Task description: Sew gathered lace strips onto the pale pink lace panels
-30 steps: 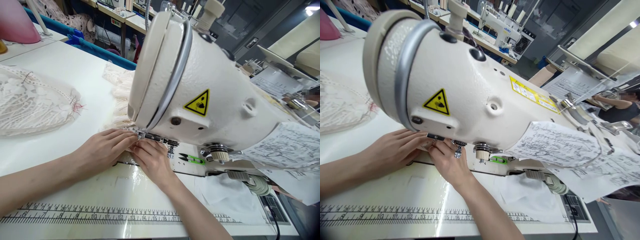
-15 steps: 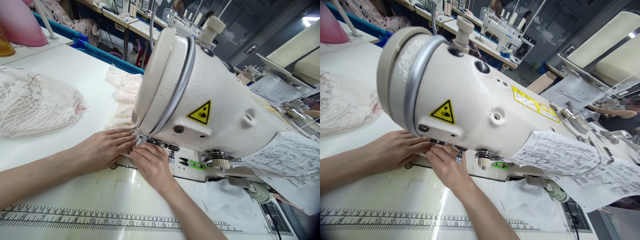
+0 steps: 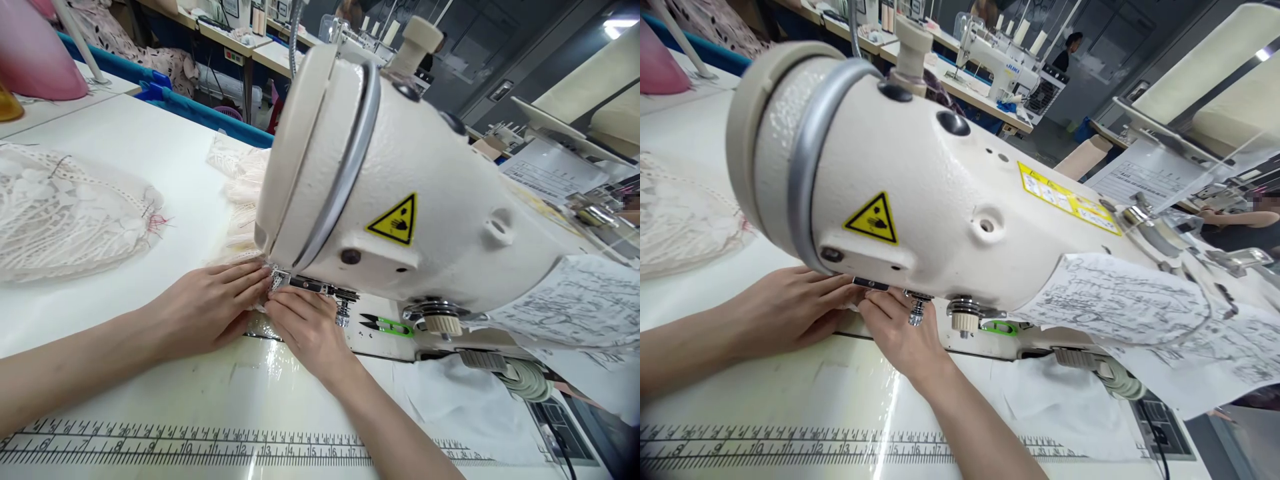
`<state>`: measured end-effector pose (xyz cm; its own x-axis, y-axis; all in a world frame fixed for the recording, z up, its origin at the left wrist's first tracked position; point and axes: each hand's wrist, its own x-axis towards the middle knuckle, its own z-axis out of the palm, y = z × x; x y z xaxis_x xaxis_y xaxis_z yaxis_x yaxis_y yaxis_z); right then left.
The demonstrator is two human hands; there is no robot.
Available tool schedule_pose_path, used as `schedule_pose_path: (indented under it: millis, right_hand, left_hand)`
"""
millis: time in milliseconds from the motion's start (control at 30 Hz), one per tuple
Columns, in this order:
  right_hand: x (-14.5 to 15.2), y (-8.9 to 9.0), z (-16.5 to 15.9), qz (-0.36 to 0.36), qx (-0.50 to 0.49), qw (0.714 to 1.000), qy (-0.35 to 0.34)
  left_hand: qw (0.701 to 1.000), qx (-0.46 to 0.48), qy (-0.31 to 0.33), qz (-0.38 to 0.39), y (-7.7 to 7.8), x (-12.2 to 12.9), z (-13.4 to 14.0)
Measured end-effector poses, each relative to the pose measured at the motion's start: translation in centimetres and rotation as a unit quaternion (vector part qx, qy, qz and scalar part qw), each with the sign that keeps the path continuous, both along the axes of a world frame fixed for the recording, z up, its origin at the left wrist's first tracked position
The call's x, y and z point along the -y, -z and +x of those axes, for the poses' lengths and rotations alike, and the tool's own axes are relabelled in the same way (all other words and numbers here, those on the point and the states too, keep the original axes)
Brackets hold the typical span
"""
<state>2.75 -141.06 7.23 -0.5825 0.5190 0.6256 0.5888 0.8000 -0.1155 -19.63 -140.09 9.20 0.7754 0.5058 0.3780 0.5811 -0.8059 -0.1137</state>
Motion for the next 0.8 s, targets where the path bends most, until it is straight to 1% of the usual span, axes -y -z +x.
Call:
schedule_pose_path:
  millis: [100, 233, 333, 433, 500, 667, 733, 800]
  right_hand:
    - [0.0, 0.3, 0.2, -0.002, -0.005, 1.0, 0.001]
    - [-0.1, 0.7, 0.6, -0.025, -0.003, 1.0, 0.005]
    - [-0.2, 0.7, 1.0, -0.051, 0.002, 0.999, 0.008]
    - [-0.2, 0.4, 1.2, -0.061, 0.009, 0.998, 0.017]
    - [0.0, 0.2, 1.3, -0.055, 0.019, 0.998, 0.035]
    - [0.6, 0.2, 1.1, -0.045, 0.028, 0.991, 0.124]
    - [0.7, 0.5, 1.1, -0.054, 0.022, 0.99, 0.126]
    - [0.6, 0.8, 1.4, -0.088, 0.015, 0.989, 0.116]
  left_hand:
    - [1.0, 0.0, -0.012, 0.0, -0.2, 0.2, 0.3]
    - [1.0, 0.008, -0.016, 0.009, 0.0, 0.3, 0.6]
    - [1.0, 0.002, -0.014, 0.023, -0.1, 0.4, 0.7]
    - [0.999, -0.01, -0.011, 0.04, -0.2, 0.4, 0.8]
    - [0.999, -0.013, -0.01, 0.048, -0.2, 0.4, 0.8]
    - [0.998, -0.023, -0.01, 0.056, -0.2, 0.4, 0.8]
    - [0.998, -0.023, -0.011, 0.056, -0.2, 0.4, 0.8]
    - [0.998, -0.026, -0.013, 0.053, -0.2, 0.4, 0.8]
